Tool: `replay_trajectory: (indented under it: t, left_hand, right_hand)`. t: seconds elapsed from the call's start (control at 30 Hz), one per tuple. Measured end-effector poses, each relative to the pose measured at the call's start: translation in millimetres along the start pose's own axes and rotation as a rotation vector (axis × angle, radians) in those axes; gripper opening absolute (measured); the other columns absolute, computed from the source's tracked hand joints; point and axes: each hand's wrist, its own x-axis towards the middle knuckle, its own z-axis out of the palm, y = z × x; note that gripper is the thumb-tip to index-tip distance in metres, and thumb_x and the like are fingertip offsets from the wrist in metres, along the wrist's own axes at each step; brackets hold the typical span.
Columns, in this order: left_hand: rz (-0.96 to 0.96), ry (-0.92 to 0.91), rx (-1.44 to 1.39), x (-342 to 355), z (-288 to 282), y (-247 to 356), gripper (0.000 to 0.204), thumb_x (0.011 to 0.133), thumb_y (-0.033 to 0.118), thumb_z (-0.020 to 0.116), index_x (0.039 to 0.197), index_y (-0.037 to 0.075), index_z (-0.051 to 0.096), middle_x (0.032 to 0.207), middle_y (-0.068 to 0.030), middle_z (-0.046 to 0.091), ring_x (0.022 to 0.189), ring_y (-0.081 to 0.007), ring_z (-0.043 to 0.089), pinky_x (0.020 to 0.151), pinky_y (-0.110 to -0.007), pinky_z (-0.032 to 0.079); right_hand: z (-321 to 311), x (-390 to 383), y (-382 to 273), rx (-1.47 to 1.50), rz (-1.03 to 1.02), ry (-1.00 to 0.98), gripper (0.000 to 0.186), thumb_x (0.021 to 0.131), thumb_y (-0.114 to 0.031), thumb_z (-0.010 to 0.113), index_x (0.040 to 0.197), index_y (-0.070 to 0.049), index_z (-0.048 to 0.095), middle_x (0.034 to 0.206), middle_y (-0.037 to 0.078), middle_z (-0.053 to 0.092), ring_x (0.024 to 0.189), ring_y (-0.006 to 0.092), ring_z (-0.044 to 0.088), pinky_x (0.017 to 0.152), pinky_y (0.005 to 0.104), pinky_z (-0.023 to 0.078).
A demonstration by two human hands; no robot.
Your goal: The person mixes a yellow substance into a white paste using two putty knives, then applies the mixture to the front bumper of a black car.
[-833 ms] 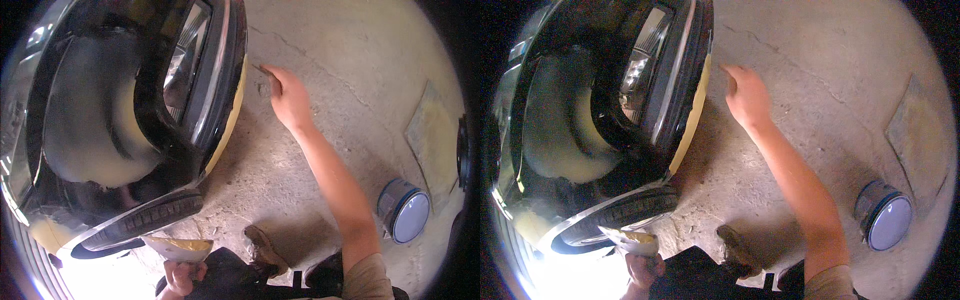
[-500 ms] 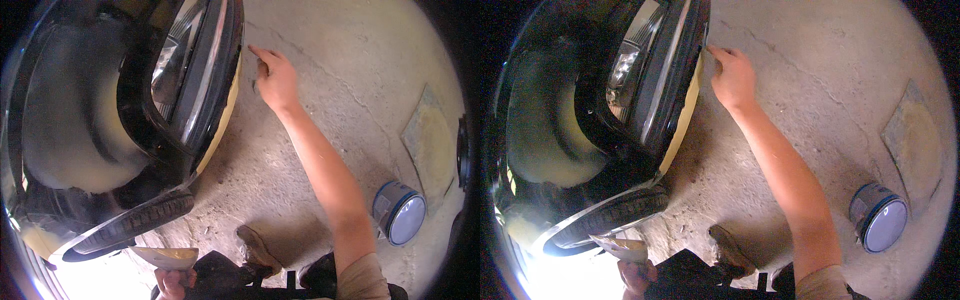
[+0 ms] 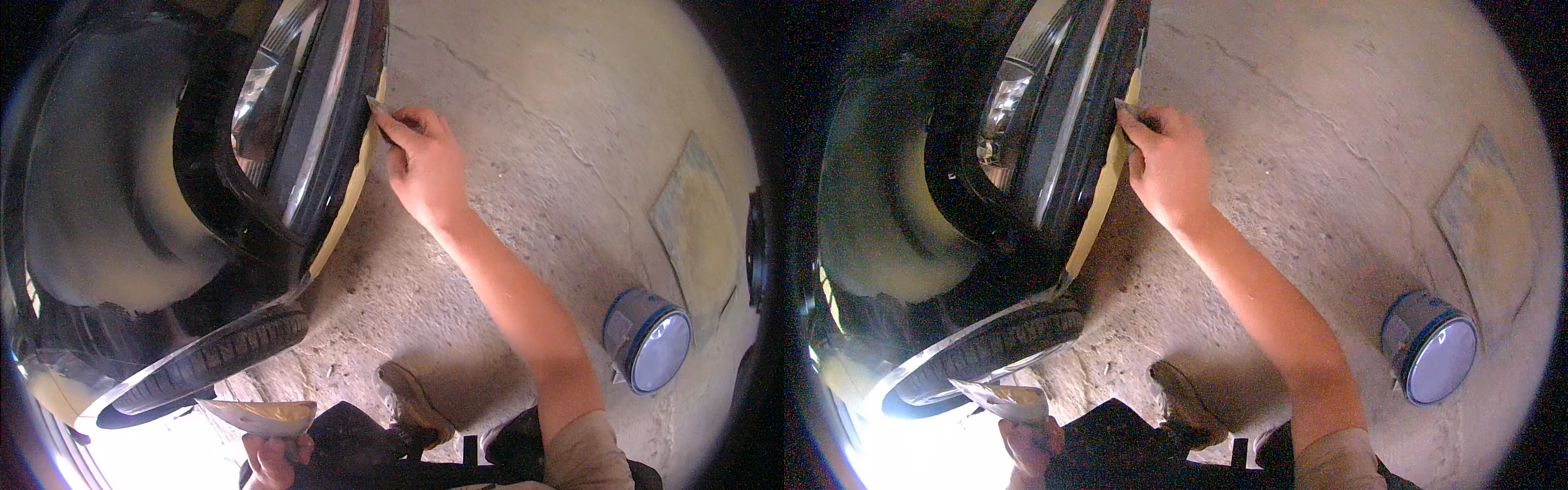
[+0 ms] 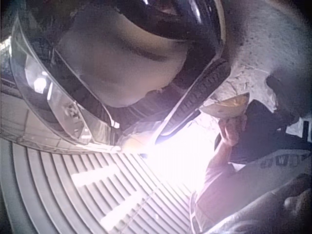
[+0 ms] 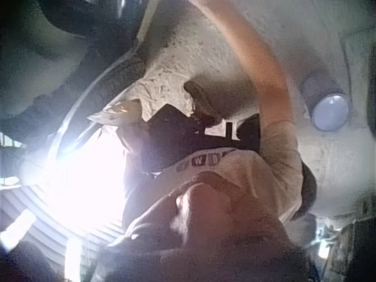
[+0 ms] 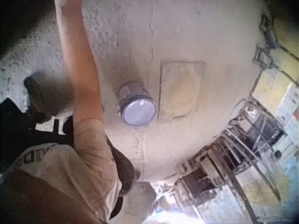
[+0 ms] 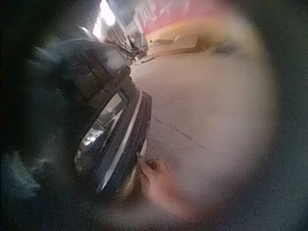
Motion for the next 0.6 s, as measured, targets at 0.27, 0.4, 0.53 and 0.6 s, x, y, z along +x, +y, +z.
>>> replay_trajectory:
  t: [0.27,0.4,0.53,0.6]
  left_hand:
    - [0.127,0.018,0.106,6,31,21,0.070,0.083,0.056,0.064,0.110,-0.007,0.049,0.057,-0.0127,0.053,0.038,-0.0202,0.050,0.032,-0.031,0.039]
    - [0.150,0.042,0.080,6,32,18,0.071,0.086,0.053,0.063,0.117,-0.008,0.045,0.058,-0.0125,0.054,0.038,-0.0198,0.049,0.032,-0.031,0.039]
    - [0.163,0.004,0.059,8,32,17,0.066,0.090,0.049,0.061,0.120,-0.008,0.044,0.058,-0.0130,0.054,0.038,-0.0203,0.050,0.032,-0.031,0.039]
    - [0.175,-0.017,0.042,8,32,18,0.063,0.091,0.047,0.060,0.119,-0.008,0.045,0.059,-0.0135,0.055,0.039,-0.0205,0.050,0.033,-0.032,0.040]
  right_hand:
    - [-6,-24,-13,-0.086,-0.069,-0.027,0.052,0.070,0.004,0.063,0.119,-0.014,0.069,0.110,0.012,0.061,0.096,0.0315,0.059,0.082,0.0421,0.049]
    - [-8,-35,-22,-0.082,-0.055,-0.061,0.056,0.068,0.003,0.066,0.121,-0.016,0.068,0.109,0.011,0.060,0.095,0.0314,0.058,0.081,0.0416,0.049]
    - [-9,-47,-25,-0.062,-0.069,-0.057,0.058,0.067,0.003,0.068,0.122,-0.016,0.067,0.110,0.012,0.059,0.095,0.0314,0.058,0.080,0.0415,0.049]
    - [-7,-54,-29,-0.042,-0.073,-0.058,0.059,0.066,0.003,0.068,0.122,-0.015,0.067,0.110,0.012,0.058,0.096,0.0315,0.057,0.080,0.0415,0.049]
